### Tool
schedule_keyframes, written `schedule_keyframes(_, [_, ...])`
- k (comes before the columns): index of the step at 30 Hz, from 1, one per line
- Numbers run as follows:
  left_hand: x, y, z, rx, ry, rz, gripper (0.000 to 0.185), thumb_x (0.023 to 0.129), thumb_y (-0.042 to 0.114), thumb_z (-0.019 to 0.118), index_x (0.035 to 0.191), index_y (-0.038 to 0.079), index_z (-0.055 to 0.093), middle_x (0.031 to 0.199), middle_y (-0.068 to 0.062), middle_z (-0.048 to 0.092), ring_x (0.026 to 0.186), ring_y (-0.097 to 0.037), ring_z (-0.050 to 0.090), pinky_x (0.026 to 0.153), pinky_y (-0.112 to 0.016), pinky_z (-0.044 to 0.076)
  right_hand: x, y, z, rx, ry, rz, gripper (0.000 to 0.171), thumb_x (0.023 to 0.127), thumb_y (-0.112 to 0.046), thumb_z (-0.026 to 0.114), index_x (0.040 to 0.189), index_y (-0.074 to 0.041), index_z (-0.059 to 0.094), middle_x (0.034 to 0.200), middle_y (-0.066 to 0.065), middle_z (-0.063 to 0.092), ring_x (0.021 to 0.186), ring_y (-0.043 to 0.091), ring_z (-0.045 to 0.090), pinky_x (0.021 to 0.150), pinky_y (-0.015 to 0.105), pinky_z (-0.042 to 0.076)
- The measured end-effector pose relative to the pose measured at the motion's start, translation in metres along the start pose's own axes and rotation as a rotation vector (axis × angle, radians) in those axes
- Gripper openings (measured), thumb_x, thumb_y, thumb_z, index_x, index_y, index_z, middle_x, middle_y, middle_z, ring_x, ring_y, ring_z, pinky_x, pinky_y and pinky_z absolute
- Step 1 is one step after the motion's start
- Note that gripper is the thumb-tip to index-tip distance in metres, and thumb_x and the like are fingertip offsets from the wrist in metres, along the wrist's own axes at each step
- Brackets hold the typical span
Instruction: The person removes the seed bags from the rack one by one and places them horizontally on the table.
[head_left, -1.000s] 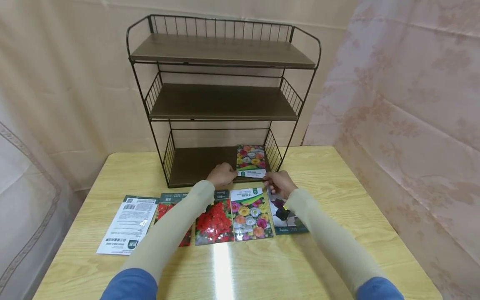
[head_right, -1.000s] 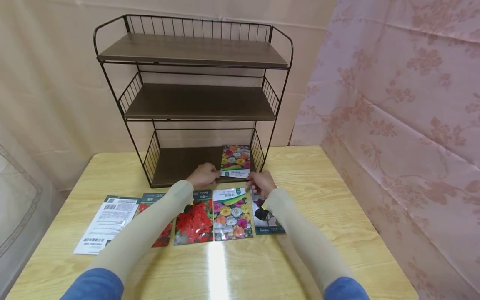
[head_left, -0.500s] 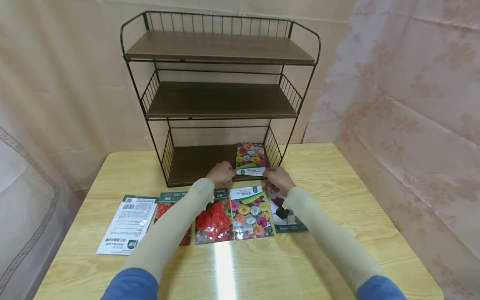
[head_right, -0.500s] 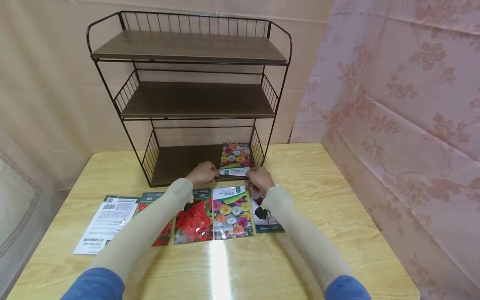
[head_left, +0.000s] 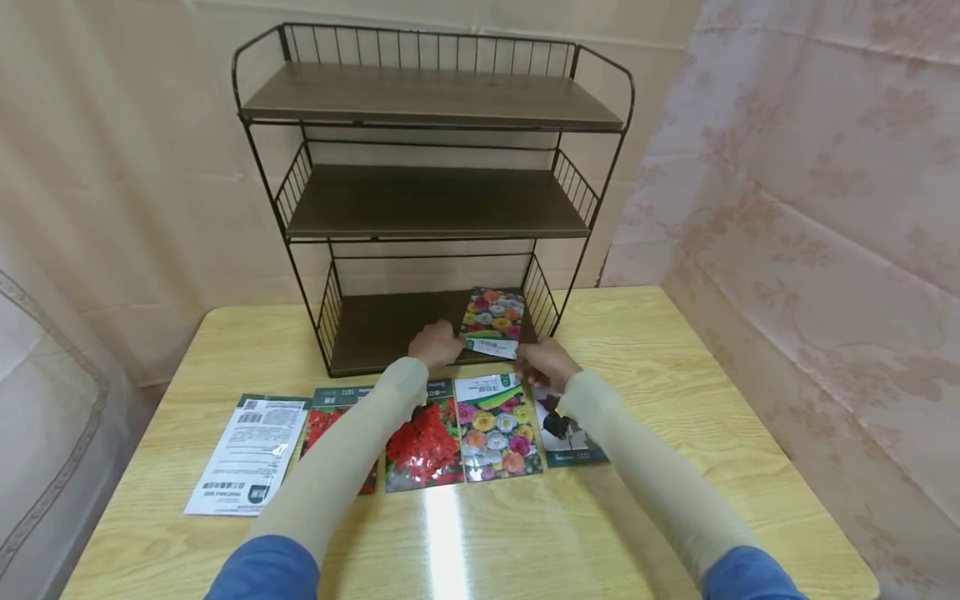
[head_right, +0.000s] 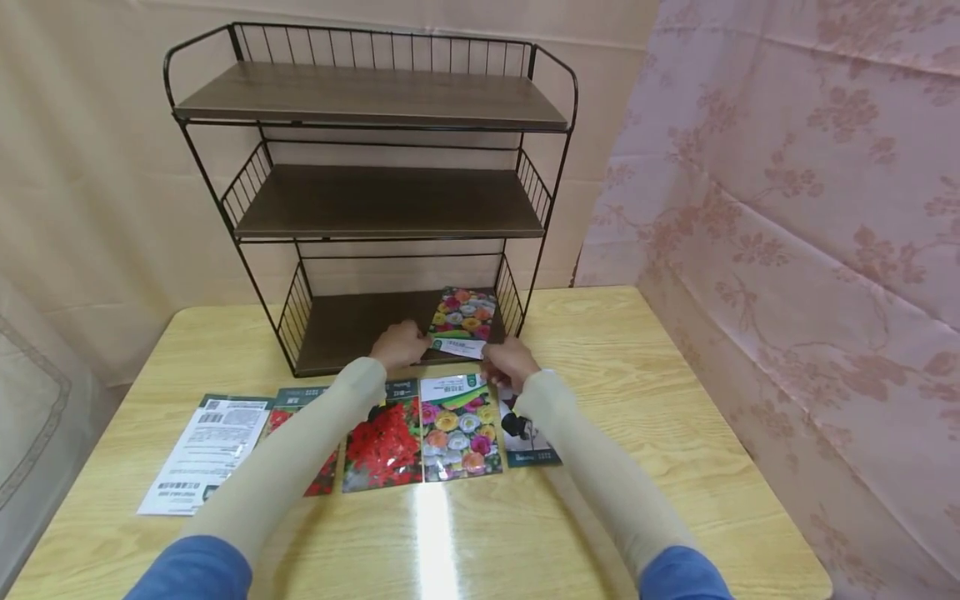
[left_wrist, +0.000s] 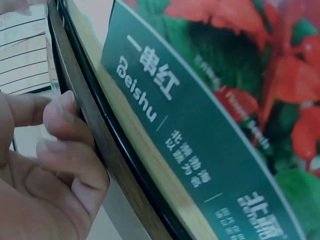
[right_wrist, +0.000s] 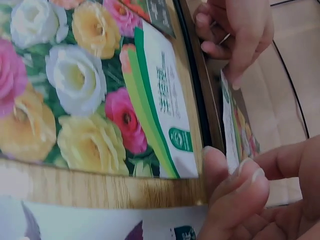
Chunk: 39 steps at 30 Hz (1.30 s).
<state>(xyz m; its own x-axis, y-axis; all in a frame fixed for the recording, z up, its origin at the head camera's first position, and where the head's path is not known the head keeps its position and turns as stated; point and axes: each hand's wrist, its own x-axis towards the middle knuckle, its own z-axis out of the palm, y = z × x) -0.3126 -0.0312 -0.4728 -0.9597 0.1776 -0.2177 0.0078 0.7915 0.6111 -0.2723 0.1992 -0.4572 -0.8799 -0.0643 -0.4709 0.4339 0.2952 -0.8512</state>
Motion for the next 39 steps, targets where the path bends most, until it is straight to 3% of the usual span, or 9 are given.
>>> schedule_keyframes(4, [0.001, -0.002, -0.002, -0.009, -0.032, 0.006, 0.037, 0.107, 0.028, 0.05, 0.08, 0.006, 0.063, 0.067, -0.005, 0.063, 0.054, -0.019, 0.056, 0.048, -0.034, 0.042, 0.002, 0.0, -0.002, 0.001, -0.007, 0.029, 0.028, 0.105, -0.02, 0.055, 0.11, 0.006, 0.064, 0.073, 0.012, 0.069, 0.046, 0.009, 0.048, 0.043, 0.021, 0.04])
schedule_keyframes(8, [-0.001, -0.003, -0.006, -0.03, -0.077, 0.004, 0.033, 0.107, 0.034, 0.052, 0.101, 0.005, 0.067, 0.078, -0.004, 0.071, 0.056, -0.017, 0.057, 0.054, -0.034, 0.046, 0.005, 0.002, -0.005, 0.026, -0.031, 0.056, 0.025, 0.106, -0.021, 0.054, 0.106, 0.003, 0.061, 0.071, 0.01, 0.067, 0.046, 0.007, 0.048, 0.043, 0.019, 0.039])
schedule_keyframes(13, [-0.006, -0.001, -0.015, -0.279, -0.198, 0.02, 0.04, 0.108, 0.036, 0.054, 0.103, -0.001, 0.07, 0.073, -0.006, 0.069, 0.046, -0.013, 0.042, 0.048, -0.031, 0.037, 0.008, 0.002, -0.008, 0.118, -0.081, 0.059, 0.026, 0.106, -0.027, 0.056, 0.098, -0.003, 0.054, 0.071, 0.009, 0.067, 0.047, 0.006, 0.047, 0.043, 0.018, 0.037])
schedule_keyframes(16, [-0.009, -0.002, -0.019, -0.443, -0.265, 0.018, 0.04, 0.108, 0.032, 0.056, 0.102, -0.006, 0.07, 0.07, -0.005, 0.067, 0.046, -0.011, 0.043, 0.045, -0.028, 0.034, 0.008, 0.0, -0.007, 0.108, -0.102, 0.042, 0.03, 0.107, -0.031, 0.055, 0.094, -0.004, 0.053, 0.072, 0.008, 0.066, 0.049, 0.007, 0.046, 0.044, 0.018, 0.037])
schedule_keyframes(18, [-0.009, -0.004, -0.018, -0.483, -0.287, 0.019, 0.039, 0.107, 0.029, 0.057, 0.102, -0.008, 0.069, 0.07, -0.004, 0.067, 0.048, -0.01, 0.047, 0.044, -0.027, 0.033, 0.008, 0.0, -0.006, 0.075, -0.111, 0.031, 0.033, 0.109, -0.032, 0.053, 0.093, -0.003, 0.053, 0.073, 0.007, 0.065, 0.049, 0.007, 0.045, 0.045, 0.02, 0.037])
schedule_keyframes(25, [-0.012, -0.007, -0.014, -0.511, -0.293, 0.053, 0.036, 0.106, 0.027, 0.059, 0.096, -0.005, 0.07, 0.075, -0.007, 0.069, 0.05, -0.009, 0.05, 0.045, -0.026, 0.034, 0.007, 0.005, -0.004, 0.057, -0.141, 0.043, 0.029, 0.111, -0.027, 0.044, 0.097, -0.003, 0.053, 0.074, 0.007, 0.063, 0.051, 0.009, 0.046, 0.047, 0.022, 0.037])
schedule_keyframes(34, [-0.017, -0.008, -0.009, -0.545, -0.246, 0.088, 0.032, 0.105, 0.024, 0.062, 0.098, -0.006, 0.073, 0.076, -0.007, 0.068, 0.052, -0.009, 0.048, 0.046, -0.025, 0.036, 0.005, 0.01, -0.018, -0.033, -0.152, -0.006, 0.033, 0.11, -0.025, 0.048, 0.105, 0.003, 0.065, 0.074, 0.005, 0.064, 0.053, 0.008, 0.044, 0.048, 0.021, 0.036])
schedule_keyframes(39, [-0.019, -0.005, -0.007, -0.563, -0.277, 0.074, 0.034, 0.104, 0.025, 0.061, 0.094, -0.005, 0.073, 0.069, -0.004, 0.065, 0.051, -0.009, 0.046, 0.045, -0.025, 0.034, 0.002, 0.013, -0.021, -0.039, -0.173, -0.033, 0.035, 0.111, -0.025, 0.045, 0.107, 0.005, 0.064, 0.076, 0.004, 0.063, 0.053, 0.008, 0.044, 0.047, 0.021, 0.035])
